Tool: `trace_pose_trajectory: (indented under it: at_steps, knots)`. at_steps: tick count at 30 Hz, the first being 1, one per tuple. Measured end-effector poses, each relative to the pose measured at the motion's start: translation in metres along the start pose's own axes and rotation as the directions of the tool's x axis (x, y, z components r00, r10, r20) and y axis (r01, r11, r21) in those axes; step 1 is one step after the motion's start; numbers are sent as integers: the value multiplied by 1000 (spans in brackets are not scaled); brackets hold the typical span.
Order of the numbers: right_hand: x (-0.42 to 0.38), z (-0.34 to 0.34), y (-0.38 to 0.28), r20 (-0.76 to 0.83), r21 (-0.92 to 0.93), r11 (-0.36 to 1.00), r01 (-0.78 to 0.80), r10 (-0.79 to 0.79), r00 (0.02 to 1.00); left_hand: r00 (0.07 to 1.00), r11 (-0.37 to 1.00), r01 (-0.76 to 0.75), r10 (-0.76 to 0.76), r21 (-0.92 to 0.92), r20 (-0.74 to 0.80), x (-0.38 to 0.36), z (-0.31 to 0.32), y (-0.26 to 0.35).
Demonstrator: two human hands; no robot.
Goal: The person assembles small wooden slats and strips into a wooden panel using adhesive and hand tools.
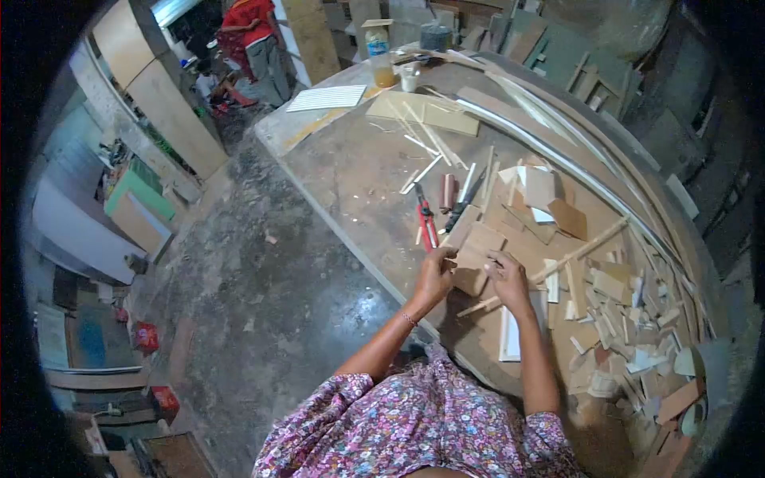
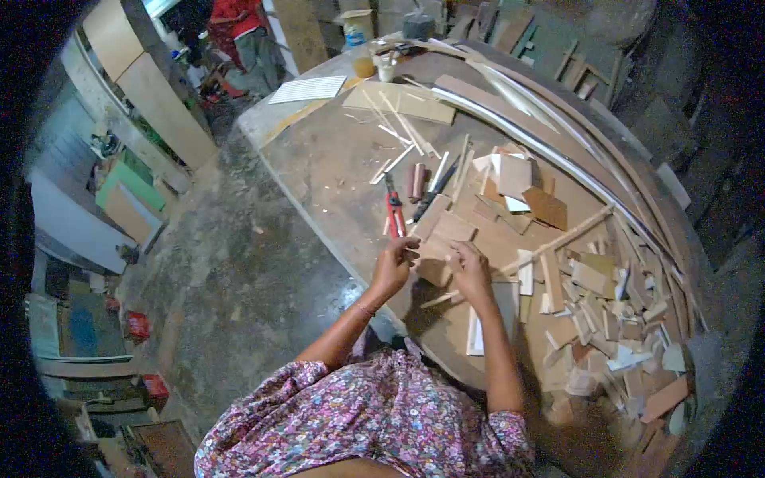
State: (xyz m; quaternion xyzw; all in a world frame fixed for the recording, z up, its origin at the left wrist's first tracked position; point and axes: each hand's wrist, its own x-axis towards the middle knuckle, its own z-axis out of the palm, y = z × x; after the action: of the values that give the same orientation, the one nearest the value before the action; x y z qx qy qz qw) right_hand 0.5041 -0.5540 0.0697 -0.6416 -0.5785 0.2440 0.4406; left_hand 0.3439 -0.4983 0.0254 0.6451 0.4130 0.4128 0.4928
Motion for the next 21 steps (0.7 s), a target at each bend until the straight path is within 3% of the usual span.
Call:
trace_pose_trajectory:
  at_steps: [2, 7, 11, 12, 15, 16, 18, 21]
  knots:
    - [15, 23, 16, 40, -3, 1000, -20, 20, 999, 999, 988, -14, 22, 156, -46, 7, -18, -10]
    - [64, 50, 12, 99, -145, 989, 3, 12, 995, 968, 965, 115, -56, 237, -244, 56, -73, -26]
    - [126, 69, 5, 53, -95, 995, -15, 20, 998, 957, 958, 83, -1, 274, -289, 126, -119, -47]
    - [142, 75, -3, 22, -15, 993, -116, 116, 993, 960, 961, 73, 5, 268, -281, 148, -129, -54]
    - [198, 90, -35, -69, -296, 924, -243, 233, 970, 961, 975, 42, 21, 219, -276, 212, -153, -73]
    - [224, 106, -11, -123, -306, 943, -133, 99, 987, 961, 980, 34, 22, 195, -276, 233, -161, -77]
    - [267, 129, 14, -181, -416, 893, -174, 106, 978, 958, 977, 14, 47, 213, -281, 271, -177, -90]
    - [331, 154, 24, -237, -540, 806, -242, 130, 963, 978, 961, 117, -68, 251, -199, 318, -200, -92]
